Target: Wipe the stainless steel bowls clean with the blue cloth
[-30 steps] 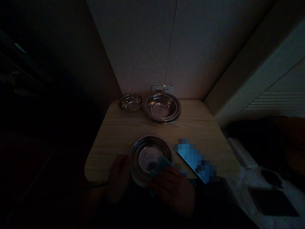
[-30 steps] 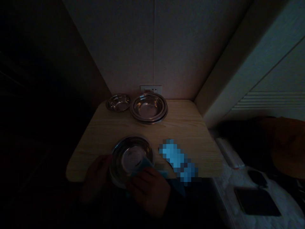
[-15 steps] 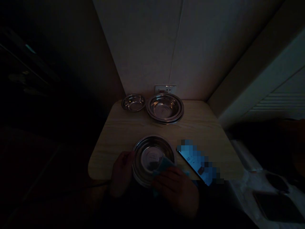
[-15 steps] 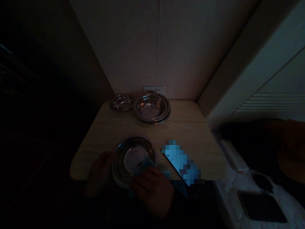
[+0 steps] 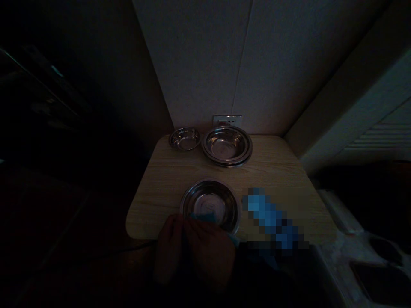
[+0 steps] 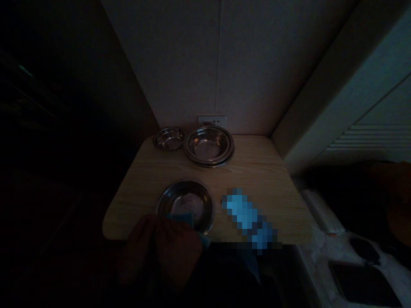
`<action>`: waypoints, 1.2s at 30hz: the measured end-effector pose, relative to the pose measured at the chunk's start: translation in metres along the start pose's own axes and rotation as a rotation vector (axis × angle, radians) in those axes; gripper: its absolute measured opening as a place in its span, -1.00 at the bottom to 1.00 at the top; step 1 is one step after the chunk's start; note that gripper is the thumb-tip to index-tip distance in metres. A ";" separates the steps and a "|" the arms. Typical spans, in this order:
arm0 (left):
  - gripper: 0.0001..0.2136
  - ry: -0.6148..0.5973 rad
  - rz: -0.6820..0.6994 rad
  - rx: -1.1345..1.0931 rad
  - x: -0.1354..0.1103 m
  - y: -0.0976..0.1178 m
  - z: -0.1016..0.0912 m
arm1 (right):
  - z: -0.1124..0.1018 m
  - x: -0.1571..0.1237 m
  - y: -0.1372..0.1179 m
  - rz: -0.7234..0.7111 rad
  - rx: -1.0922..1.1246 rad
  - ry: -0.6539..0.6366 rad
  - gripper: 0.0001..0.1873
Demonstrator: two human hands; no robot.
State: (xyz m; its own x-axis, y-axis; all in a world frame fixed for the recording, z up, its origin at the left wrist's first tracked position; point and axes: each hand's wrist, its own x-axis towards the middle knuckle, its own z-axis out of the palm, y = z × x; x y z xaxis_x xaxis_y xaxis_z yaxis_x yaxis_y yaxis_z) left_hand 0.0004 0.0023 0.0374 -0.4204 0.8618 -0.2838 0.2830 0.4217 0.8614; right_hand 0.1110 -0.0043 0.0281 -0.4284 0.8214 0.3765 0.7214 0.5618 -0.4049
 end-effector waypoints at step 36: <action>-0.70 -0.038 -0.049 0.035 0.002 0.000 0.000 | -0.026 0.016 0.017 -0.001 -0.012 -0.431 -0.69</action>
State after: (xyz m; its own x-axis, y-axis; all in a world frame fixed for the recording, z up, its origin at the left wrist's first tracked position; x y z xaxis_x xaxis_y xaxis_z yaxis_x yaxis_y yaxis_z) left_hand -0.0006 0.0040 0.0367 -0.4016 0.8497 -0.3417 0.2932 0.4727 0.8310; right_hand 0.1303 0.0156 0.0495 -0.6156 0.7880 -0.0068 0.7260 0.5637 -0.3939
